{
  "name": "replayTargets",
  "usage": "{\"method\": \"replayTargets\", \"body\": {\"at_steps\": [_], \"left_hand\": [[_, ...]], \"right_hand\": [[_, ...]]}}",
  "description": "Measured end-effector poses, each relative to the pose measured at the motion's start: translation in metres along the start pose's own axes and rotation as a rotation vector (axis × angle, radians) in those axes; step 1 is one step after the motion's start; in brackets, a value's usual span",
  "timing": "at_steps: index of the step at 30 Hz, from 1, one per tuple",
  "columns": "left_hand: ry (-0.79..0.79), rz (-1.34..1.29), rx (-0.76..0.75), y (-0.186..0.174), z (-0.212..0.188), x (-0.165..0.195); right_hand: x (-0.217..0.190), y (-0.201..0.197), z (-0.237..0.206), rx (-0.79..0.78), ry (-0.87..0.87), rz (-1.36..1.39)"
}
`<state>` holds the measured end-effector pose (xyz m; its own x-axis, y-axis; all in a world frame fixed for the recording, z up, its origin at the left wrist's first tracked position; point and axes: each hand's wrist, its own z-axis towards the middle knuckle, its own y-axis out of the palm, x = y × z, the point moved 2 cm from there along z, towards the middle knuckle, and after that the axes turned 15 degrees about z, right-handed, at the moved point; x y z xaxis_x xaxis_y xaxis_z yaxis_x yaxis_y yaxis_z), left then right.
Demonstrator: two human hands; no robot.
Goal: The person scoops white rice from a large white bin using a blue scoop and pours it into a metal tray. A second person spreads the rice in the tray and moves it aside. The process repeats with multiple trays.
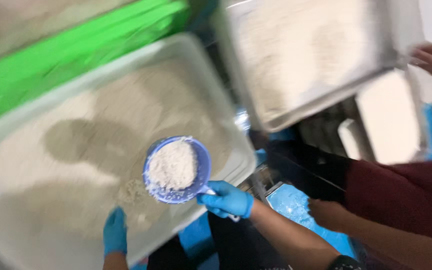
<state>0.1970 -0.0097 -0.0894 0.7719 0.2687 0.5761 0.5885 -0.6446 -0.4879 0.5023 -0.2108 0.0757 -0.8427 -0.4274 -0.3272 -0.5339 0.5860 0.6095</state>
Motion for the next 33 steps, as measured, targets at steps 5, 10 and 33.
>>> {"method": "replayTargets", "body": {"at_steps": [5,10,33], "left_hand": [[-0.317,-0.178,-0.339,0.072,-0.01,0.026],[-0.389,-0.089,-0.419,0.127,-0.027,0.022],[-0.238,-0.256,-0.223,0.075,-0.03,-0.005]], "right_hand": [[-0.112,-0.069,-0.118,0.368,-0.483,-0.058],[-0.191,-0.122,-0.208,0.926,-1.019,-0.529],[-0.014,-0.014,0.109,0.733,-0.381,-1.291]]}}
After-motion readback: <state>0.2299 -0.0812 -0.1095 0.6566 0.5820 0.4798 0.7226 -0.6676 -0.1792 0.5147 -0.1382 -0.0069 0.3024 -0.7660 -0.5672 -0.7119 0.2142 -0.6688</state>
